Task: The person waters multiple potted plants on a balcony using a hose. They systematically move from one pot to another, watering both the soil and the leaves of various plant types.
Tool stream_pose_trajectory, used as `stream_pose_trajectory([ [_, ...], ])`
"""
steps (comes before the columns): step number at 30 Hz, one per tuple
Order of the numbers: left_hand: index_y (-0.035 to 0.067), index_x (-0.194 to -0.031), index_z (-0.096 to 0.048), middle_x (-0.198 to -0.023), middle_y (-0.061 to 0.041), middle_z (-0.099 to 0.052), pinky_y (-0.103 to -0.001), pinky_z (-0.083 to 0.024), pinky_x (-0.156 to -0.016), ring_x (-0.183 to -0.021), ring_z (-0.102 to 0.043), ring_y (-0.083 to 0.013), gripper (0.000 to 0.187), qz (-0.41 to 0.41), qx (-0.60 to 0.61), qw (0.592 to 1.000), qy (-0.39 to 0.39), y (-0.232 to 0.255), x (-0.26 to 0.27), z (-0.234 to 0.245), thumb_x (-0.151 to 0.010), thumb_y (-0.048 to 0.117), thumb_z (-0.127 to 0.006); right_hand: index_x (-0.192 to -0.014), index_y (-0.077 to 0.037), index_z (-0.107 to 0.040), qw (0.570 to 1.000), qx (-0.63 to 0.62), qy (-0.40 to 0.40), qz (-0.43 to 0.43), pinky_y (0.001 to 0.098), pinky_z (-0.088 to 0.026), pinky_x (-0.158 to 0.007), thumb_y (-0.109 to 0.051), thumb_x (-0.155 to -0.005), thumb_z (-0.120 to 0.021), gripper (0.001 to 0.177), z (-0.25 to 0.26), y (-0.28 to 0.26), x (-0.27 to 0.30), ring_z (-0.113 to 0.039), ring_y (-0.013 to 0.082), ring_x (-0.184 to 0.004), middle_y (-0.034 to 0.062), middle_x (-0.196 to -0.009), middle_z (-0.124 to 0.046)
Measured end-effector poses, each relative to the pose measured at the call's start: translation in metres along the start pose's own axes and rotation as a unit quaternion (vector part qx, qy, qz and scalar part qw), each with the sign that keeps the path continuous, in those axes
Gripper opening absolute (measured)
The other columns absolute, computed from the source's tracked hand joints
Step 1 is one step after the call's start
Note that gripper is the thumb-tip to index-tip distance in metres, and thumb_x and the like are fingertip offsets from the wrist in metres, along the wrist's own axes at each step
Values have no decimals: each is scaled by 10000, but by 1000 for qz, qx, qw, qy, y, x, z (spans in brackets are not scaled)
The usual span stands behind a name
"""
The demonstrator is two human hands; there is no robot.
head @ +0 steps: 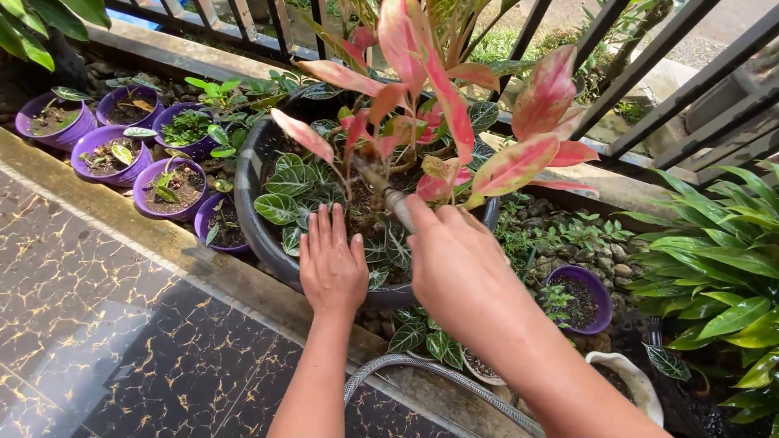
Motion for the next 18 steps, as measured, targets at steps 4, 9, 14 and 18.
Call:
stream_pose_trajectory([
  [4,157,-1642,-223,-1695,-70,-249,-435,-156,-1249,-1562,-214,-256,622,15,2,999,-33,-1,0,-7,-1080,411,-298,-1480,-107,-418,998,14,-51,-38,565,-465,-925,-153,-1017,-417,466,11,2,19,-580,449,-1050,229,-1001,-640],
  [9,136,-1637,-242,-1686,-101,-280,-458,-190,-1246,-1557,-243,-277,614,2,4,1000,-10,1,0,-6,-1088,410,-263,-1332,-172,-453,975,41,-195,-100,619,-513,-763,-204,-1046,-397,293,-9,-13,28,-692,497,-880,169,-1017,-617],
  [14,149,-1623,-321,-1683,-129,-305,-487,-195,-1241,-1547,-283,-312,595,37,53,996,-56,5,1,6,-1081,395,-316,-1451,-43,-493,996,22,-86,-31,604,-629,-701,-98,-1004,-420,456,-12,-21,-2,-753,483,-872,286,-1136,-644],
  [18,134,-1622,-320,-1680,-154,-302,-499,-195,-1240,-1542,-286,-338,595,34,59,997,-45,7,0,5,-1084,387,-341,-1455,-70,-510,994,46,-91,-45,639,-615,-701,-106,-998,-413,469,2,-6,-7,-749,511,-846,293,-1130,-649],
])
Point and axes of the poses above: each hand's wrist, its own x-axis away from the middle knuckle, its own z-axis out of the back of the hand, y = z × x, the point moved 3 cm from there along -x, towards the middle knuckle
